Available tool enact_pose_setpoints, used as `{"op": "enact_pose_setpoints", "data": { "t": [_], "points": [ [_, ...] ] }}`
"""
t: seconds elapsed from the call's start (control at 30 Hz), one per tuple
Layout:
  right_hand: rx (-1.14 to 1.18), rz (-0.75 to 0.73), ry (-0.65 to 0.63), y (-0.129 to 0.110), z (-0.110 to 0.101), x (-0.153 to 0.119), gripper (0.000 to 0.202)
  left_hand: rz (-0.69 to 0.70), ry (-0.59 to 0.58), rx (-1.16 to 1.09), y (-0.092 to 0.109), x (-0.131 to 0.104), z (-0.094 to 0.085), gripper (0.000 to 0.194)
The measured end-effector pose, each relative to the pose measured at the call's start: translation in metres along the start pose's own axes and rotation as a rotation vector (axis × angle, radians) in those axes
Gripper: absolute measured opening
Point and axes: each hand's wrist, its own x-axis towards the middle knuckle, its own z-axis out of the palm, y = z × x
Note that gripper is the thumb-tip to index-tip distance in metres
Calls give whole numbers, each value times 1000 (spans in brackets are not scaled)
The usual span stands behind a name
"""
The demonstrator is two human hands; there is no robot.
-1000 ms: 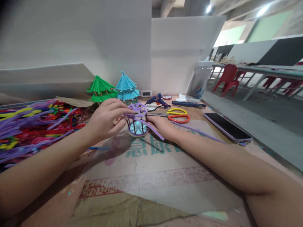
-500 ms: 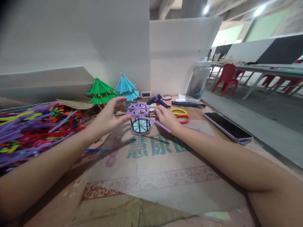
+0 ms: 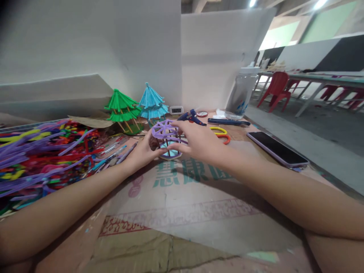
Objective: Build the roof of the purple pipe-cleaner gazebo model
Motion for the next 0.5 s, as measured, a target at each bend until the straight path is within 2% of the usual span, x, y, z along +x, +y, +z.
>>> {"op": "enact_pose_setpoints", "data": {
  "t": [0.1, 0.2, 0.33, 0.5],
  "points": [
    [-61, -14, 35, 3, 6, -1, 45, -28, 7, -84, 6, 1, -1, 81],
    [-71, -34, 73, 6, 7, -1, 33, -37, 4, -28, 14, -1, -2, 73],
    [-71, -55, 84, 4, 8, -3, 32, -39, 1, 25, 21, -2, -3, 68],
    [-21, -112, 127, 4, 11, -4, 24, -38, -9, 55, 24, -3, -3, 70]
  ]
}}
